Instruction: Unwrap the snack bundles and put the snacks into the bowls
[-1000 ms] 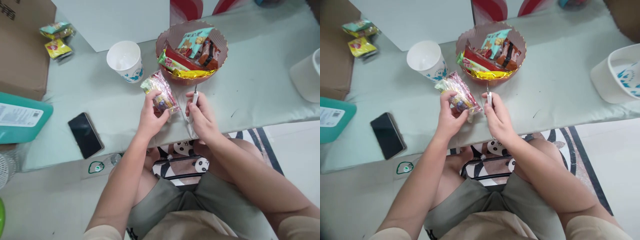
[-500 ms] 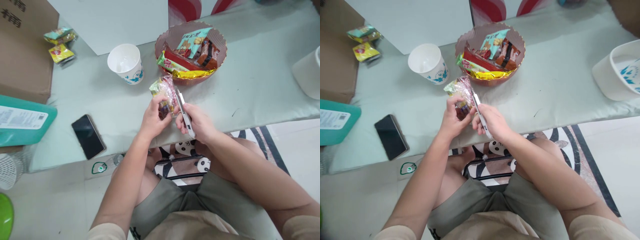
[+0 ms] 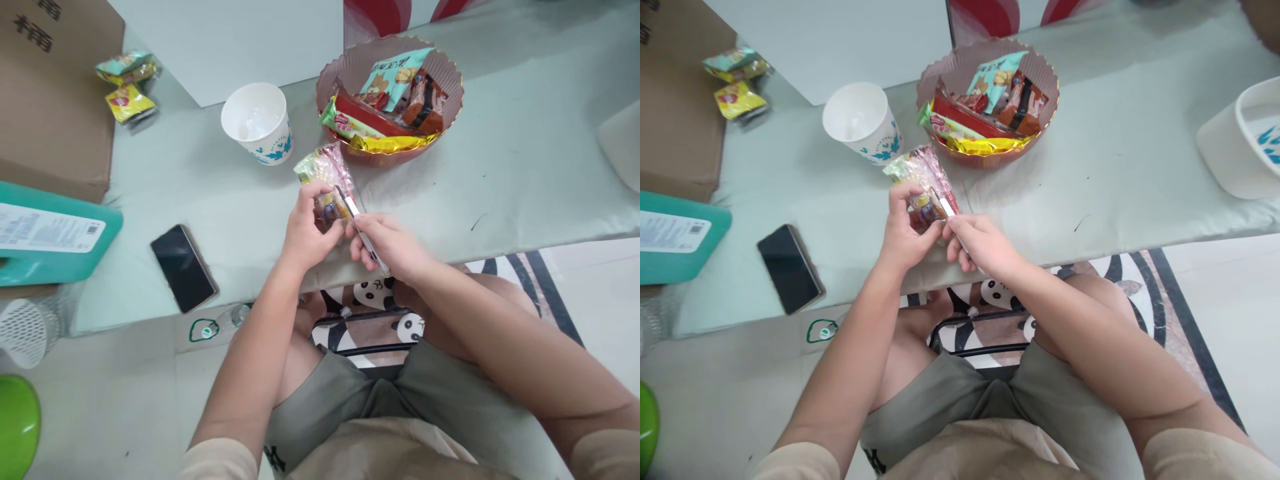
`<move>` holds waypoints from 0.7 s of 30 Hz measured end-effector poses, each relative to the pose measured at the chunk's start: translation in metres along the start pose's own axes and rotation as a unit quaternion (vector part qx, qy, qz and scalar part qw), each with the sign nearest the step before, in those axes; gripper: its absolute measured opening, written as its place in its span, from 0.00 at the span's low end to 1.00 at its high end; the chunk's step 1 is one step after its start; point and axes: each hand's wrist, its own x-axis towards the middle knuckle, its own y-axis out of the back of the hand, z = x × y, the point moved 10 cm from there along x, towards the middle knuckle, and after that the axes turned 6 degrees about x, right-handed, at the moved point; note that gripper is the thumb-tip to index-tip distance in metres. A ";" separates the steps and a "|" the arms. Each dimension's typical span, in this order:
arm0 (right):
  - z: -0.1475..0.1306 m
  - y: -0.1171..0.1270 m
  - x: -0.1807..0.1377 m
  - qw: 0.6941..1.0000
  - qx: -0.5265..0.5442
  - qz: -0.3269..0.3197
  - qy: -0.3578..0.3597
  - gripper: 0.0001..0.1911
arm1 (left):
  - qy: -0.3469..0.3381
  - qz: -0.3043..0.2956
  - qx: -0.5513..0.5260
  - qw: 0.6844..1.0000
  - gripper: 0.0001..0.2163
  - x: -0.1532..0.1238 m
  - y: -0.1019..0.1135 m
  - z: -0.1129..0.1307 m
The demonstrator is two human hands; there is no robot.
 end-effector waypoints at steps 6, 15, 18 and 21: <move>0.005 -0.005 -0.002 1.000 -0.019 -0.010 -0.014 0.15 | 0.022 0.029 -0.027 0.999 0.26 0.004 0.008 0.001; 0.016 -0.002 0.000 0.999 -0.043 0.003 -0.031 0.17 | 0.041 0.049 -0.019 0.998 0.25 0.007 0.017 -0.014; 0.013 -0.004 0.000 0.999 -0.050 -0.003 -0.011 0.16 | 0.053 0.046 -0.025 0.997 0.26 0.008 0.018 -0.020; 0.010 -0.005 0.000 0.998 -0.063 -0.005 0.001 0.15 | 0.055 0.059 -0.045 0.996 0.26 0.009 0.022 -0.024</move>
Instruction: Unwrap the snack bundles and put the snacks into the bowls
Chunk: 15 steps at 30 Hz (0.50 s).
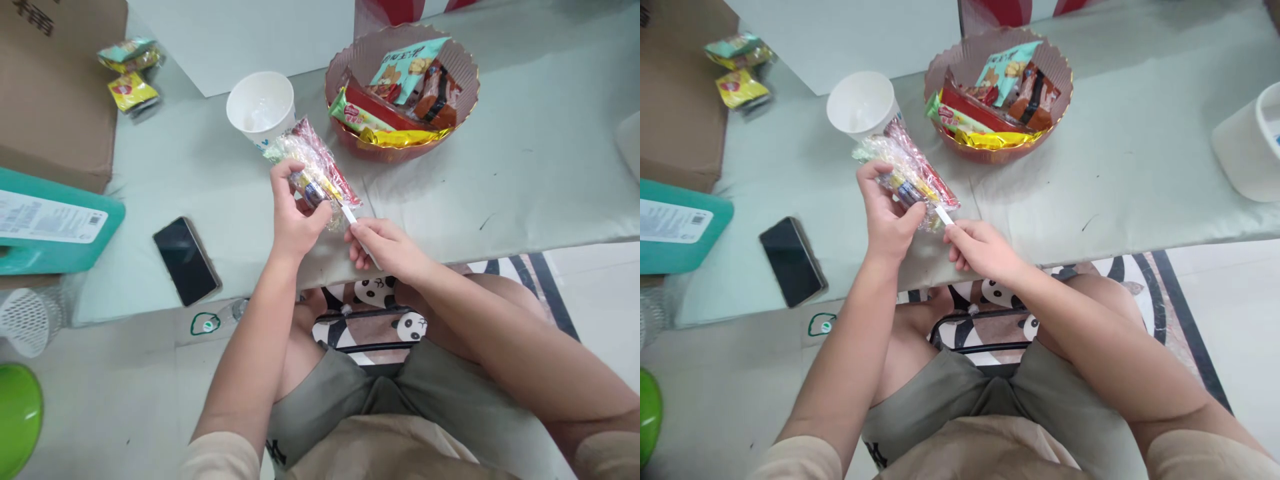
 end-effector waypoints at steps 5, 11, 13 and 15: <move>0.002 0.000 0.000 1.000 -0.020 0.001 -0.005 0.15 | 0.017 0.023 -0.008 1.000 0.26 0.002 0.006 -0.007; 0.006 0.001 -0.001 0.999 -0.033 0.000 -0.002 0.14 | 0.031 0.051 -0.003 0.998 0.28 0.004 0.015 -0.022; 0.007 0.002 -0.001 0.999 -0.041 -0.002 0.001 0.15 | 0.038 0.055 -0.005 0.998 0.28 0.004 0.018 -0.029; 0.008 0.001 -0.001 0.999 -0.050 -0.004 0.003 0.15 | 0.040 0.057 -0.012 0.998 0.28 0.005 0.020 -0.033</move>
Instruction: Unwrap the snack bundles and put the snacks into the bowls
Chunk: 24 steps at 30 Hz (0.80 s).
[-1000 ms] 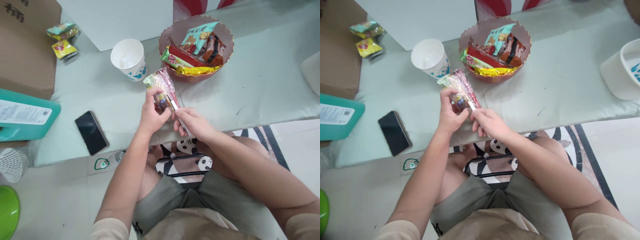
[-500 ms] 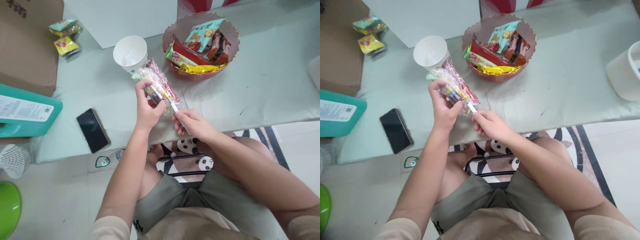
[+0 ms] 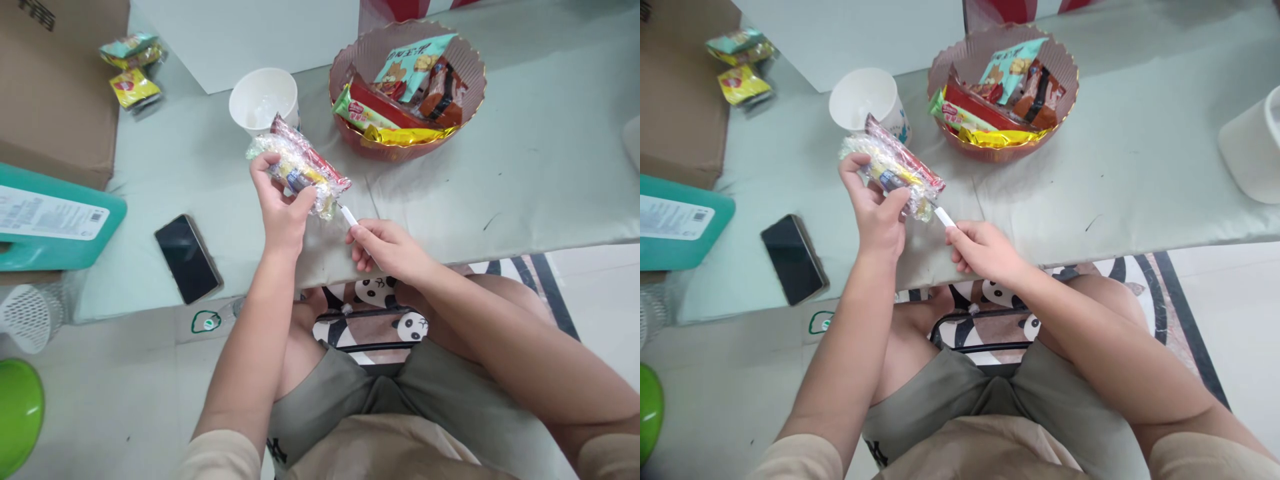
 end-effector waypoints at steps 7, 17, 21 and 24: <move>-0.019 0.001 -0.005 0.975 -0.187 -0.010 0.120 0.18 | 0.030 0.042 -0.018 0.999 0.27 0.012 0.019 -0.011; -0.055 0.085 -0.026 0.747 -0.548 0.251 0.281 0.12 | -0.006 -0.048 0.002 0.999 0.26 -0.003 0.002 0.017; -0.069 0.076 -0.045 0.719 -0.520 0.306 0.346 0.15 | -0.012 -0.127 -0.006 0.992 0.30 -0.010 -0.023 0.027; -0.070 0.034 -0.049 0.739 -0.485 0.200 0.422 0.19 | -0.004 -0.174 -0.013 0.985 0.32 -0.016 -0.040 0.030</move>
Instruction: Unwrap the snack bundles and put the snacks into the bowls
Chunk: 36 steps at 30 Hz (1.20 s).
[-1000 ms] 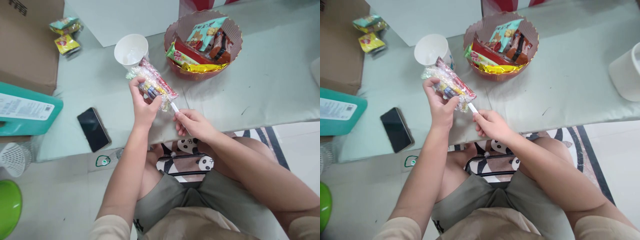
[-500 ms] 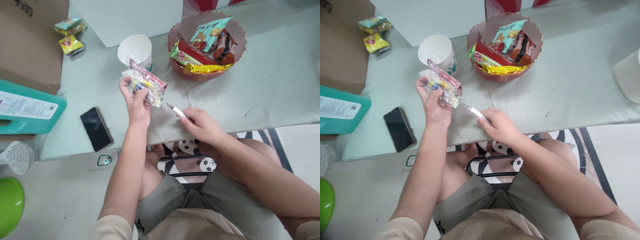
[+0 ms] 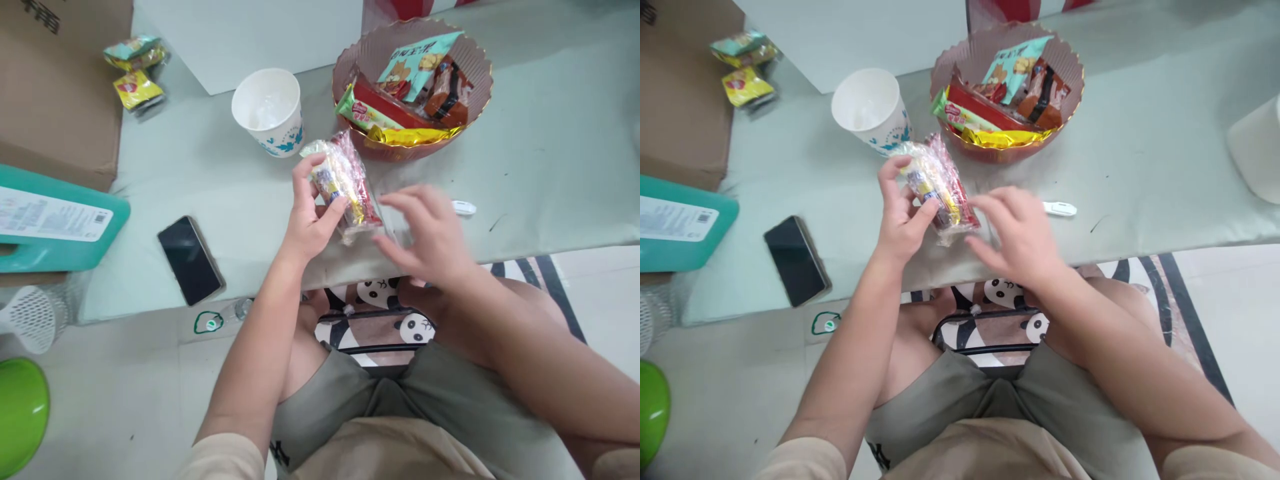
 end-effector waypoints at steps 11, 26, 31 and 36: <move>-0.057 -0.016 -0.014 0.988 0.049 -0.024 0.145 0.09 | 0.018 0.027 0.001 0.999 0.31 0.002 0.004 -0.013; 0.008 0.007 0.003 0.991 0.128 0.042 -0.005 0.05 | 0.124 -0.212 -0.191 0.950 0.42 -0.015 -0.037 0.010; 0.031 0.021 0.003 0.963 0.214 0.094 -0.136 0.07 | 0.157 -0.251 -0.190 0.936 0.40 -0.020 -0.036 0.011; 0.079 0.016 -0.009 0.855 0.389 0.173 -0.296 0.11 | 0.166 -0.312 -0.204 0.913 0.39 -0.029 -0.036 0.020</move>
